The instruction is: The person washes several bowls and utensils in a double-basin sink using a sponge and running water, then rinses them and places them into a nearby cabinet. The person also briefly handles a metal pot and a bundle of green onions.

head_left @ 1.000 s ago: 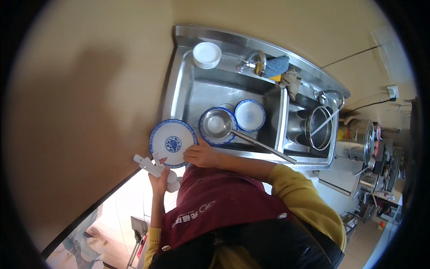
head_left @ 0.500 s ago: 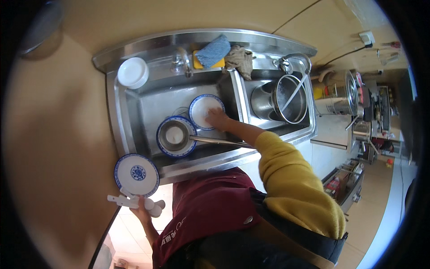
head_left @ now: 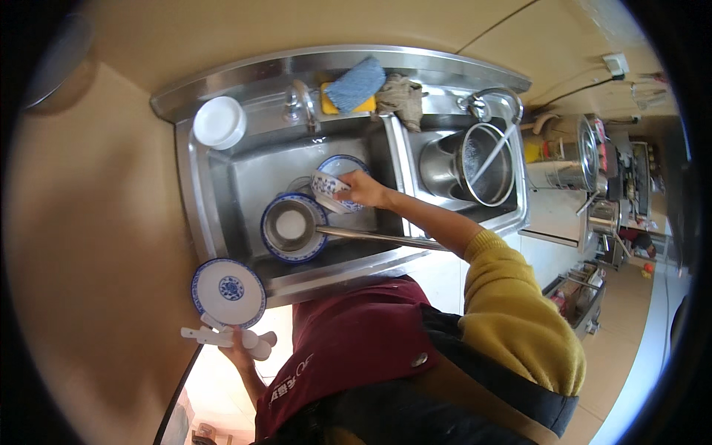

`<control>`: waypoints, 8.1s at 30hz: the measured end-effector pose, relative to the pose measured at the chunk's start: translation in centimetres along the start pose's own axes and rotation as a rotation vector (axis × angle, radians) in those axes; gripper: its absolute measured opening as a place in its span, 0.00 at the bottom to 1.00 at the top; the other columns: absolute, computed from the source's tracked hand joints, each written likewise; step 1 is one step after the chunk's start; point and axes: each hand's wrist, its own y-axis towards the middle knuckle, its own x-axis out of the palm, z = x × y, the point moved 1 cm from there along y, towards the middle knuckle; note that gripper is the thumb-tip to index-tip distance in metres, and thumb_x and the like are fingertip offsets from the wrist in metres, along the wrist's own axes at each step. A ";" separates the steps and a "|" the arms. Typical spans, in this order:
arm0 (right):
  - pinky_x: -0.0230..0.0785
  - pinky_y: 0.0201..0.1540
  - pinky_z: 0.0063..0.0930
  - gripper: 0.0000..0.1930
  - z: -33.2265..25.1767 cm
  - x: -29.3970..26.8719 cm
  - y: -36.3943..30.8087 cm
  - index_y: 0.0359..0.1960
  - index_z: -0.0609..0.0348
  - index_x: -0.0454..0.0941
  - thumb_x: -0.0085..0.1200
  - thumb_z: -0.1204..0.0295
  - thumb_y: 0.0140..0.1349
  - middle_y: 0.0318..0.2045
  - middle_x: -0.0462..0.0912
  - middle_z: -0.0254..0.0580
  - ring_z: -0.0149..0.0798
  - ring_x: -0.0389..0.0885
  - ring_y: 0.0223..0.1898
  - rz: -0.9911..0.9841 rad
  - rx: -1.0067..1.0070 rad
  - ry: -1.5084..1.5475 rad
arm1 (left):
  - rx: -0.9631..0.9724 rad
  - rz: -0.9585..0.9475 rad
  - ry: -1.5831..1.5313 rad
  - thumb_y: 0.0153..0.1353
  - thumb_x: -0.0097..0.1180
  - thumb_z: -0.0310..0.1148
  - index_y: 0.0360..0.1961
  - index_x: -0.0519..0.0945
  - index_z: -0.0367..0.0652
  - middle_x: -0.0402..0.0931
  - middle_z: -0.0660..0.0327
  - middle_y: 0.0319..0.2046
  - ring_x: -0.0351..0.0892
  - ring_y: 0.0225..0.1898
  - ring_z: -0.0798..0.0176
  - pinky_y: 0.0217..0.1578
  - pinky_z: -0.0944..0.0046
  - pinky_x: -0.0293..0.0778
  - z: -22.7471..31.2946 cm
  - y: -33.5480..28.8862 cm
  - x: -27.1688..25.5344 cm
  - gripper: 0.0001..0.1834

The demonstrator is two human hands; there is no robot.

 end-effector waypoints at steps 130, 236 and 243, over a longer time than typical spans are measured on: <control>0.73 0.36 0.33 0.17 -6.8 6.2 12.4 0.41 0.62 0.76 0.61 0.66 0.53 0.29 0.81 0.44 0.38 0.81 0.35 -0.135 -0.205 -0.378 | -0.084 -0.075 0.015 0.51 0.60 0.27 0.33 0.75 0.37 0.74 0.62 0.29 0.73 0.30 0.67 0.33 0.67 0.70 0.4 0.6 -2.0 0.09; 0.73 0.42 0.51 0.24 5.4 0.4 5.4 0.56 0.52 0.65 0.46 0.77 0.55 0.37 0.79 0.59 0.60 0.80 0.37 0.423 0.350 -0.365 | -0.170 -0.058 0.125 0.53 0.55 0.31 0.40 0.69 0.38 0.70 0.58 0.20 0.73 0.18 0.62 0.21 0.65 0.73 5.8 1.0 -1.3 0.15; 0.73 0.44 0.47 0.35 5.1 0.0 4.4 0.63 0.41 0.59 0.44 0.86 0.52 0.54 0.67 0.57 0.64 0.78 0.40 0.711 0.162 -0.312 | -0.179 -0.048 0.069 0.52 0.55 0.29 0.37 0.69 0.38 0.70 0.58 0.19 0.71 0.17 0.63 0.20 0.67 0.71 5.7 1.0 -1.2 0.12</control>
